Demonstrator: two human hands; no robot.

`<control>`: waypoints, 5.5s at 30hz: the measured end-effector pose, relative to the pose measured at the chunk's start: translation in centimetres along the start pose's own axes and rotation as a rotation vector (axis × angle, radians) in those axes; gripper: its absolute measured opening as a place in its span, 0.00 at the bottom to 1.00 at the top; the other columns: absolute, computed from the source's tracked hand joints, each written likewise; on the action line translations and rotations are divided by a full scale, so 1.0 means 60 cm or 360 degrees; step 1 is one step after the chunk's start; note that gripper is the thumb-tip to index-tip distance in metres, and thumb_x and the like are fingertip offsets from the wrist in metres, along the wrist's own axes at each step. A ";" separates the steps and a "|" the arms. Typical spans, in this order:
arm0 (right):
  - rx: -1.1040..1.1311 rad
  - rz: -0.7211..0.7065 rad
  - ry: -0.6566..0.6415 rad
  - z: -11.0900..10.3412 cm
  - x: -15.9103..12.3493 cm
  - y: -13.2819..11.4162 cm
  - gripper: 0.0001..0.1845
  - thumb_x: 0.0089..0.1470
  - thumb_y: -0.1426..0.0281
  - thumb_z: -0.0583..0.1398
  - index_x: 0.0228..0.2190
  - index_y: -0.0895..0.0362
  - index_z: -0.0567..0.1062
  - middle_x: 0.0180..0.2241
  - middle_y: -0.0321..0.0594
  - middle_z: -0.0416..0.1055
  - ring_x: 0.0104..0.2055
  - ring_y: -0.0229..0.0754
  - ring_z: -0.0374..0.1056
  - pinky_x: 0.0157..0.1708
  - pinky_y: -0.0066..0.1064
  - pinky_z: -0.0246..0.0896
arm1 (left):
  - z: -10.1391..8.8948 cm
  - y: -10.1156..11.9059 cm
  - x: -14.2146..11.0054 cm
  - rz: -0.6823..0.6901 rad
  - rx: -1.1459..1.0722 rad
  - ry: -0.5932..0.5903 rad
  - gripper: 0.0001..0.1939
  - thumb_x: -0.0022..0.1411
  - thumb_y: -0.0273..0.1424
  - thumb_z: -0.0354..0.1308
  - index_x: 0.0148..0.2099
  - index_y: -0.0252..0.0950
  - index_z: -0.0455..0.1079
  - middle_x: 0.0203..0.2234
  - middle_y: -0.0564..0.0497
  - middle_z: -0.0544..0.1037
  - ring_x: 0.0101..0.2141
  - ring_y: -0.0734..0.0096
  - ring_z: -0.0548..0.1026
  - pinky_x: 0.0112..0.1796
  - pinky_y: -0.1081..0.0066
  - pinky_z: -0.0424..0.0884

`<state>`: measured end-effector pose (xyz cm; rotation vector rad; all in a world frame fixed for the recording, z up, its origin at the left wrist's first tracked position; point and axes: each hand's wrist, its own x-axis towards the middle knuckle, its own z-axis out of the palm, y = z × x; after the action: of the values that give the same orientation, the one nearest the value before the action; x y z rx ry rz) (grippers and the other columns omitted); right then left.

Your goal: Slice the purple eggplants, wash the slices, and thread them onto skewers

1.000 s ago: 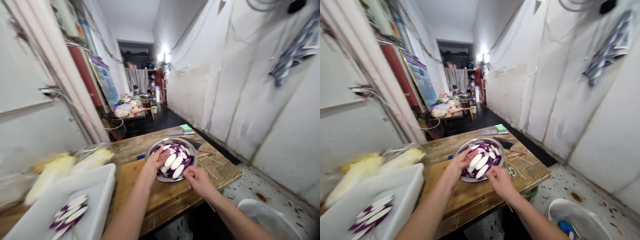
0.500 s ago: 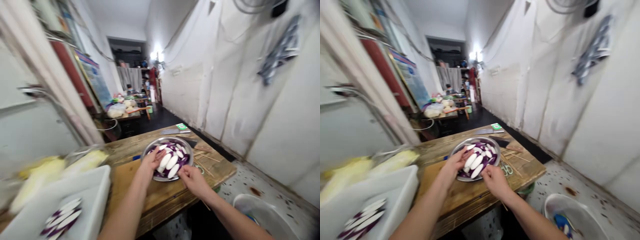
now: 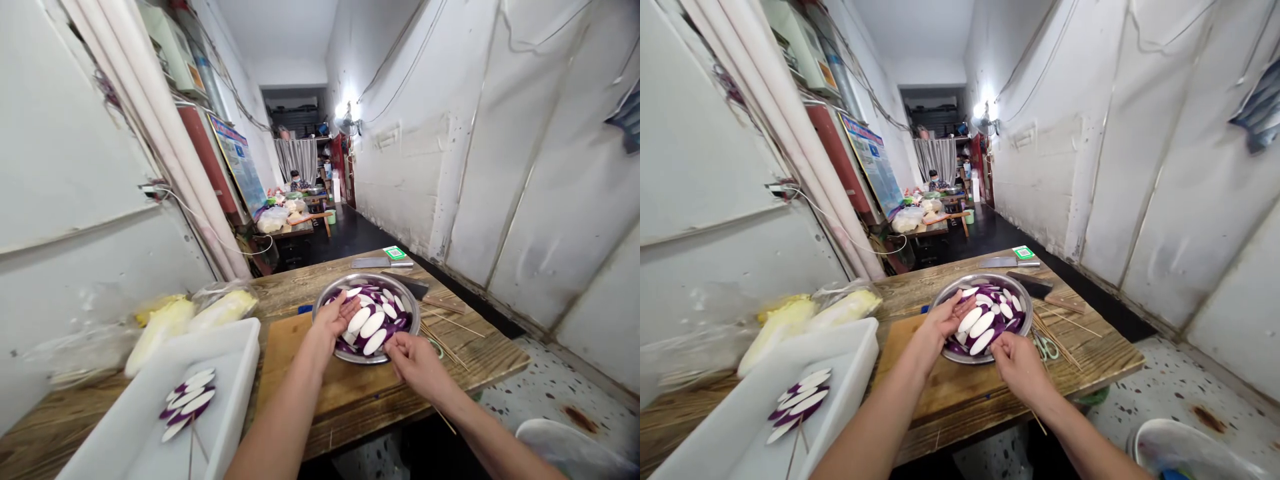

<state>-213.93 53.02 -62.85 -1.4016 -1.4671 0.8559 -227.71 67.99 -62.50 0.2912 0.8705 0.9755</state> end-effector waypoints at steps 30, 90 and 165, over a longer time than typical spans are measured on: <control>-0.0224 -0.0029 0.0091 0.003 0.000 0.002 0.13 0.52 0.67 0.51 0.18 0.55 0.62 0.12 0.30 0.60 0.15 0.33 0.54 0.17 0.26 0.43 | 0.001 -0.005 -0.003 0.0071 -0.0026 -0.0054 0.05 0.60 0.22 0.53 0.40 0.24 0.66 0.28 0.37 0.77 0.29 0.64 0.78 0.33 0.67 0.77; -0.0453 -0.0059 0.0196 0.010 0.003 -0.024 0.14 0.52 0.70 0.51 0.17 0.55 0.62 0.14 0.32 0.62 0.17 0.34 0.56 0.20 0.26 0.44 | 0.010 0.001 -0.023 -0.0016 0.0181 -0.0075 0.06 0.59 0.22 0.54 0.39 0.25 0.68 0.25 0.40 0.77 0.26 0.66 0.78 0.33 0.68 0.76; 0.0284 -0.0072 0.0036 0.023 0.086 -0.004 0.11 0.53 0.62 0.52 0.25 0.54 0.67 0.13 0.27 0.62 0.09 0.32 0.53 0.09 0.24 0.44 | 0.043 -0.039 -0.069 0.0368 -0.0015 -0.0305 0.07 0.55 0.21 0.59 0.38 0.32 0.70 0.28 0.49 0.79 0.28 0.71 0.77 0.34 0.71 0.74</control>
<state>-215.00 58.24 -62.34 -1.2373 -1.3648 0.9158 -225.47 63.68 -60.11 0.4772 0.6668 1.1450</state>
